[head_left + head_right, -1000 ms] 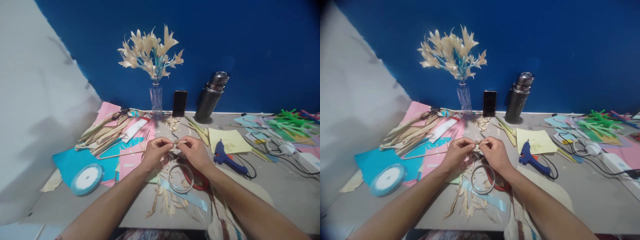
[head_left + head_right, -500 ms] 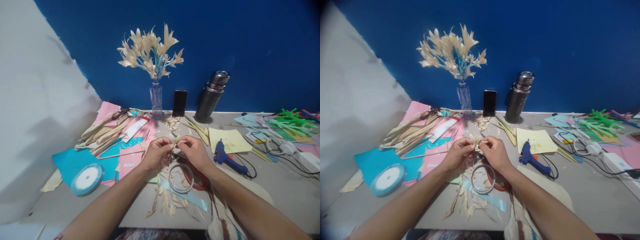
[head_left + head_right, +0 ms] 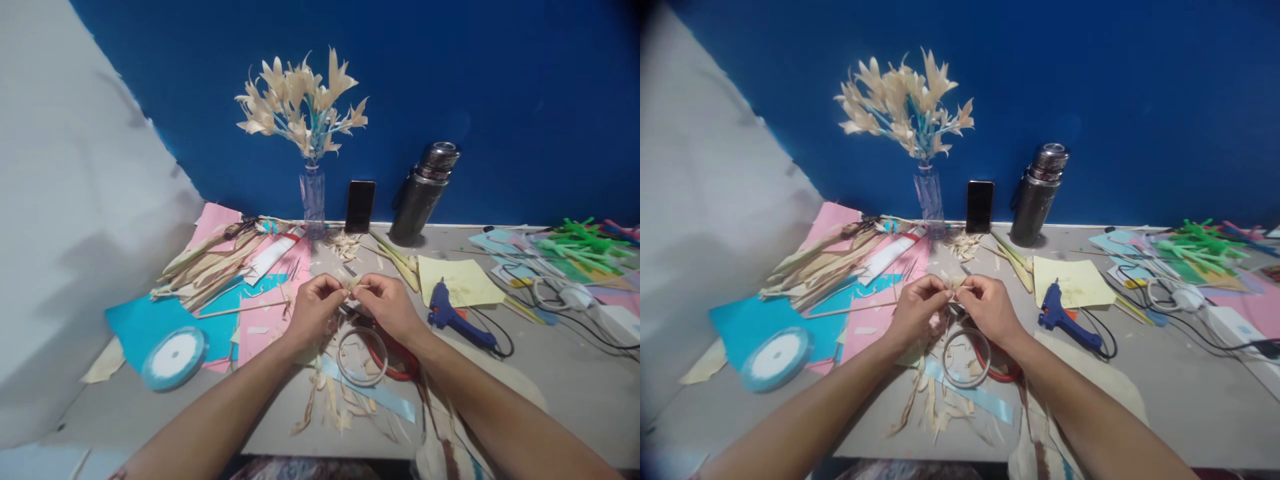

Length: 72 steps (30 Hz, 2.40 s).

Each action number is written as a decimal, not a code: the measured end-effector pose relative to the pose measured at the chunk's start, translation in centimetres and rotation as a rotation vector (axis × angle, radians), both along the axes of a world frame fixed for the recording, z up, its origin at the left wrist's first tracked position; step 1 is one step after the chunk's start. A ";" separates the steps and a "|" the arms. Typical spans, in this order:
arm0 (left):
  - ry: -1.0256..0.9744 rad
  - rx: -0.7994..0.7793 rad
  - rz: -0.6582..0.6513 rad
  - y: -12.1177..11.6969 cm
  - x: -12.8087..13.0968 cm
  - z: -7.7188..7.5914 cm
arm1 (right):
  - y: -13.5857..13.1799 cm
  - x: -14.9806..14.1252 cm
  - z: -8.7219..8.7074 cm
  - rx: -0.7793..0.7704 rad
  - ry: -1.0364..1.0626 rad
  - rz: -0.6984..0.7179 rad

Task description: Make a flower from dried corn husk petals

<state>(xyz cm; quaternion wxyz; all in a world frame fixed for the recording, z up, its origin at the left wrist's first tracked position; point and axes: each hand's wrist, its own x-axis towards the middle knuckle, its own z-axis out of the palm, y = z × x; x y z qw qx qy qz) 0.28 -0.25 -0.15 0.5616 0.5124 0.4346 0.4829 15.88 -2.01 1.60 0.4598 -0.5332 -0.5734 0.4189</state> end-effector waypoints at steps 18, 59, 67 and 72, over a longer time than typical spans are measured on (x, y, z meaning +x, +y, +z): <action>0.031 0.063 -0.007 -0.4 0.0 0.1 | -0.4 -0.2 0.2 0.073 -0.099 0.015; 0.384 0.558 0.145 0.1 -0.5 -0.6 | -0.4 -0.8 0.5 -0.091 0.064 0.001; 0.580 0.684 0.102 0.3 -0.9 -0.5 | -0.3 -0.6 0.2 -0.090 0.065 0.000; 0.631 0.744 0.096 0.3 -1.1 -0.6 | -0.5 -0.8 0.4 -0.139 0.101 0.017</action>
